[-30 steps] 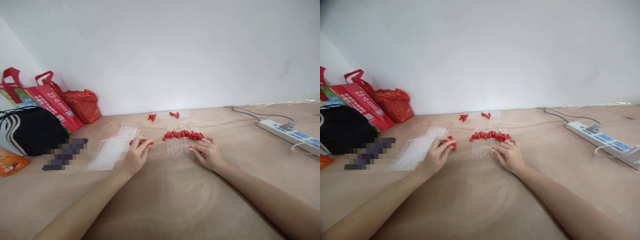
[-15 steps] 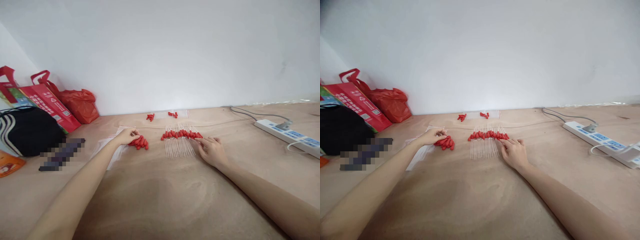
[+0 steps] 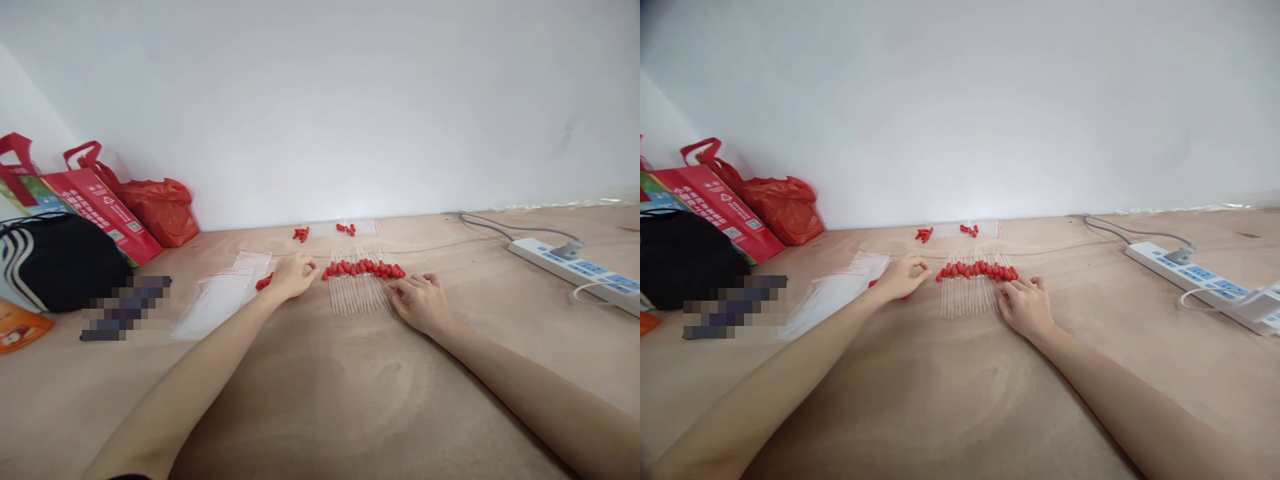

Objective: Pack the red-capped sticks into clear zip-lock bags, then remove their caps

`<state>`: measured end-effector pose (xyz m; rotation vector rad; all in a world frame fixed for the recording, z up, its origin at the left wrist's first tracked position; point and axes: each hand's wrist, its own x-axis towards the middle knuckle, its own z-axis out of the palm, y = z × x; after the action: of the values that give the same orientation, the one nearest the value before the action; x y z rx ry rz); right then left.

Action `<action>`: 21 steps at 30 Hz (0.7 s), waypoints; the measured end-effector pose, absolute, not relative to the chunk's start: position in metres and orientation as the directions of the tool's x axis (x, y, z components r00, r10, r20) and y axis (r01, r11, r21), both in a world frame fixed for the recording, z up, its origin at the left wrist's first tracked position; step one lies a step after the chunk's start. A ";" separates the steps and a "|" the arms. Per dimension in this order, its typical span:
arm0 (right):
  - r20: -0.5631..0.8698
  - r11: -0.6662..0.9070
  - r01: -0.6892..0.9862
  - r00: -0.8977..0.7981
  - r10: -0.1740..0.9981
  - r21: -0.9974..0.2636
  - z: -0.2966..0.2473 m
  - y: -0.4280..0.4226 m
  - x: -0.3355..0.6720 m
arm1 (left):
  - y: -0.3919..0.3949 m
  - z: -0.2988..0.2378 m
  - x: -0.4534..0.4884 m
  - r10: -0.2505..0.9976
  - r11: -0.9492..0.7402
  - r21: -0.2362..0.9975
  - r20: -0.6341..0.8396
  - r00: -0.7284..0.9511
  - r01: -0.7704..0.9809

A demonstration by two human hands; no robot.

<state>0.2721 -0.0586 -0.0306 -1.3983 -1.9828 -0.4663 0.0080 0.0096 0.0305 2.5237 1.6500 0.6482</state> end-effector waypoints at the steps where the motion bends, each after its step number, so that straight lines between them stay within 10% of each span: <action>1: 0.678 0.383 0.920 -0.231 0.698 -0.080 -0.031 -0.058 0.272 | 0.010 0.029 0.015 0.888 -0.431 0.272 0.299 0.351 0.860; 21: 0.303 0.610 0.751 -0.538 0.787 -0.251 -0.020 -0.058 0.297 | 0.035 0.011 0.039 0.887 -0.461 0.388 0.210 0.411 0.798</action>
<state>0.2974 -0.0576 -0.0204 -1.2301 -2.4538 0.1265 0.0393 0.0349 0.0113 2.4399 1.4844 0.5741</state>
